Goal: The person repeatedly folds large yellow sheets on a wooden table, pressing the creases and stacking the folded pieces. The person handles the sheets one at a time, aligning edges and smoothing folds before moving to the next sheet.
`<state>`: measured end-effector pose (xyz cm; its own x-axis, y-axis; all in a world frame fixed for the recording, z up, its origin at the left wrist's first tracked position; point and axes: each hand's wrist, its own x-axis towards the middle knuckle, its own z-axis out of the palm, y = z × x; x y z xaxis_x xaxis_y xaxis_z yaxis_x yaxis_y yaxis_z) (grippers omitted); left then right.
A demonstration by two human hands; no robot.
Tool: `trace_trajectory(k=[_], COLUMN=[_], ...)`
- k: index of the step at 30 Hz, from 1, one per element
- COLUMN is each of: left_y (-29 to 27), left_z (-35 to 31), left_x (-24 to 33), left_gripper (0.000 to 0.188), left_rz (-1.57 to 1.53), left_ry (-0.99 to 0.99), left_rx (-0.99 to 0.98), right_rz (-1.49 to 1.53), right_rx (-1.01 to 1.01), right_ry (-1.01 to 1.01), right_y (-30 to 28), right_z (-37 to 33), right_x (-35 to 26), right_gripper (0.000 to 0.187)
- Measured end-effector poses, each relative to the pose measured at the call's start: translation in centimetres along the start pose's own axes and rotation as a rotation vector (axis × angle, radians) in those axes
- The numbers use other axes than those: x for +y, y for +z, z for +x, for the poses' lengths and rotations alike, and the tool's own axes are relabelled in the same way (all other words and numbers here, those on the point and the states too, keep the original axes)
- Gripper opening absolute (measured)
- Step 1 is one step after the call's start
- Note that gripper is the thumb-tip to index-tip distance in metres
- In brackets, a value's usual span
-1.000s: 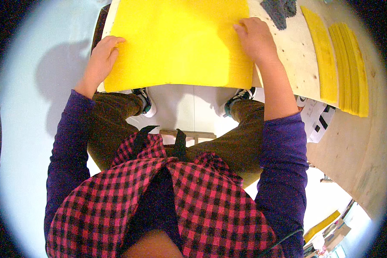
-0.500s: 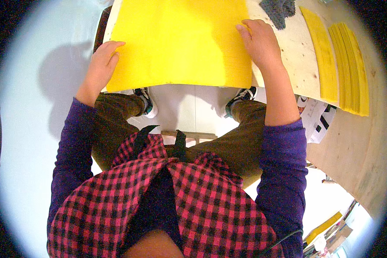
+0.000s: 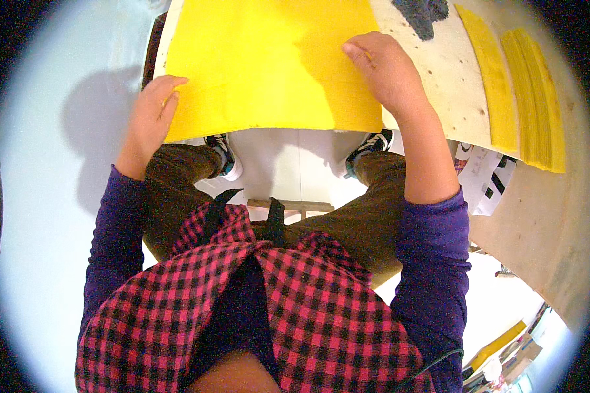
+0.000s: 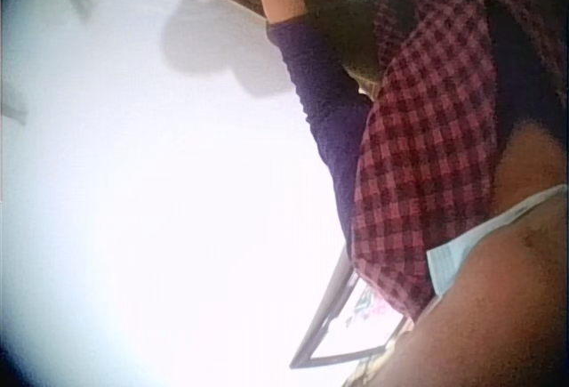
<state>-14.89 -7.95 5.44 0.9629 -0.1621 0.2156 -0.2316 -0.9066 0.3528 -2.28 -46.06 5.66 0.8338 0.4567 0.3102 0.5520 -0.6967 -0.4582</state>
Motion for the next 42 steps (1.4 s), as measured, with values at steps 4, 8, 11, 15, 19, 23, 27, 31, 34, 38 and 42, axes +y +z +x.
trace_trajectory(k=[4,8,11,15,19,23,27,31,34,38,42], left_y=[0.5,0.5,0.3,0.3,-0.4,-0.6,-0.1,0.0,0.0,-0.1,0.3], left_z=[0.0,0.0,-0.6,-0.7,-1.1,-1.9,-1.5,-1.4,-1.6,-2.0,-1.8], left_x=[0.7,0.3,0.5,0.9,0.9,0.6,-0.2,-0.8,-1.0,-1.6,-2.2], left_gripper=[0.023,0.023,0.022,0.020,0.018,0.018,0.019,0.020,0.021,0.021,0.020], left_rz=[0.080,0.044,0.025,-0.006,-0.081,-0.077,-0.070,-0.038,-0.065,-0.097,-0.098], left_ry=[0.014,0.015,0.034,0.046,0.038,0.043,0.053,0.037,0.010,-0.001,-0.007], left_rx=[-0.023,0.037,0.012,0.036,0.112,0.126,0.152,0.142,0.099,0.163,0.161], right_rz=[-0.081,-0.021,0.079,-0.002,0.032,0.003,-0.090,0.043,-0.012,0.079,0.047], right_rx=[-0.107,0.019,-0.056,-0.042,-0.069,-0.180,-0.099,-0.035,-0.098,-0.026,-0.098], right_ry=[-0.034,0.040,0.056,-0.024,0.085,0.101,0.003,0.054,-0.043,0.022,0.070], right_y=[0.4,0.0,0.0,0.1,-0.9,-0.8,-0.2,-0.1,-0.1,-0.4,-0.2], right_z=[0.5,0.3,-0.4,-0.2,-0.6,-0.8,-0.2,-0.5,-0.6,-0.7,-0.6], right_x=[-0.4,0.0,0.1,-0.1,-0.3,-0.3,0.5,0.8,0.5,0.1,0.2], right_gripper=[0.031,0.029,0.029,0.031,0.031,0.030,0.027,0.027,0.027,0.025,0.025])
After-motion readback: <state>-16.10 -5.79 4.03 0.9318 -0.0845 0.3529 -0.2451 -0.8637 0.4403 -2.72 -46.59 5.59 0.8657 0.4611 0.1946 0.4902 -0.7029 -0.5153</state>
